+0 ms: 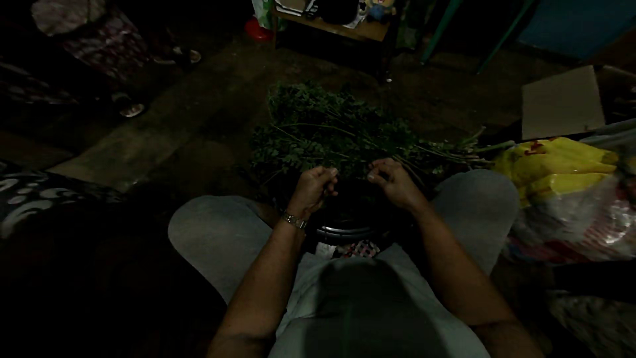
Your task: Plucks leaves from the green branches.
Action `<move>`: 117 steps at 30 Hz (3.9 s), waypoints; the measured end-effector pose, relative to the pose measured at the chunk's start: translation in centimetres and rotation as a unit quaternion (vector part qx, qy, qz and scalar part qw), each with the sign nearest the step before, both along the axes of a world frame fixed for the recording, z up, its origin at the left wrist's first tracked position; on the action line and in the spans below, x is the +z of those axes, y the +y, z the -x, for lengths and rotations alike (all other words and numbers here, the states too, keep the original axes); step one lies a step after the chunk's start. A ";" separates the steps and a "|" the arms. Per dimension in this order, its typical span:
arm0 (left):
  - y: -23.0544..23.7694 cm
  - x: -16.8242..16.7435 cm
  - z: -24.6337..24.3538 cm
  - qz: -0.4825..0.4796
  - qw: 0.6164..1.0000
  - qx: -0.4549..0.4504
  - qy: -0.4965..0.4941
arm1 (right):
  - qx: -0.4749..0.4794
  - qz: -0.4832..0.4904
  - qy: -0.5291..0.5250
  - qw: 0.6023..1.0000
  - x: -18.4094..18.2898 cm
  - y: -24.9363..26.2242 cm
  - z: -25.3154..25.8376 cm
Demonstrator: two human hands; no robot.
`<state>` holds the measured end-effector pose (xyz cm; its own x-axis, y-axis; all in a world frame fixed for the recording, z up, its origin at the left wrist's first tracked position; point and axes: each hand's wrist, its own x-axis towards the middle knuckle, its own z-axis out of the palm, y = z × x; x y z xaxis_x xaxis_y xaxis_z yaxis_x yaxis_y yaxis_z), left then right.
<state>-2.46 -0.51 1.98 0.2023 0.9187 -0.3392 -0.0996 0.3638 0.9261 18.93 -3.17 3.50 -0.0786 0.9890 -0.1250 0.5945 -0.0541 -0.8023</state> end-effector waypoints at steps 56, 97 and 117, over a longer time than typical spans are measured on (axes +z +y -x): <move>0.1 -1.1 -1.2 0.066 0.993 0.072 -0.060 | 0.007 -0.005 -0.063 0.998 -0.3 0.1 0.2; -0.6 -0.9 -2.1 0.050 0.997 0.048 -0.045 | -0.012 0.007 0.002 1.000 -0.8 -0.1 1.2; -0.8 -0.3 -2.0 0.005 1.000 0.006 -0.006 | -0.019 -0.021 -0.144 0.989 0.7 -0.2 -0.5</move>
<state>-0.48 -1.33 1.70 0.1950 0.9178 -0.3458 -0.1161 0.3717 0.9211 19.41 -3.35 4.21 -0.0083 0.9953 -0.0963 0.7973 -0.0516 -0.6014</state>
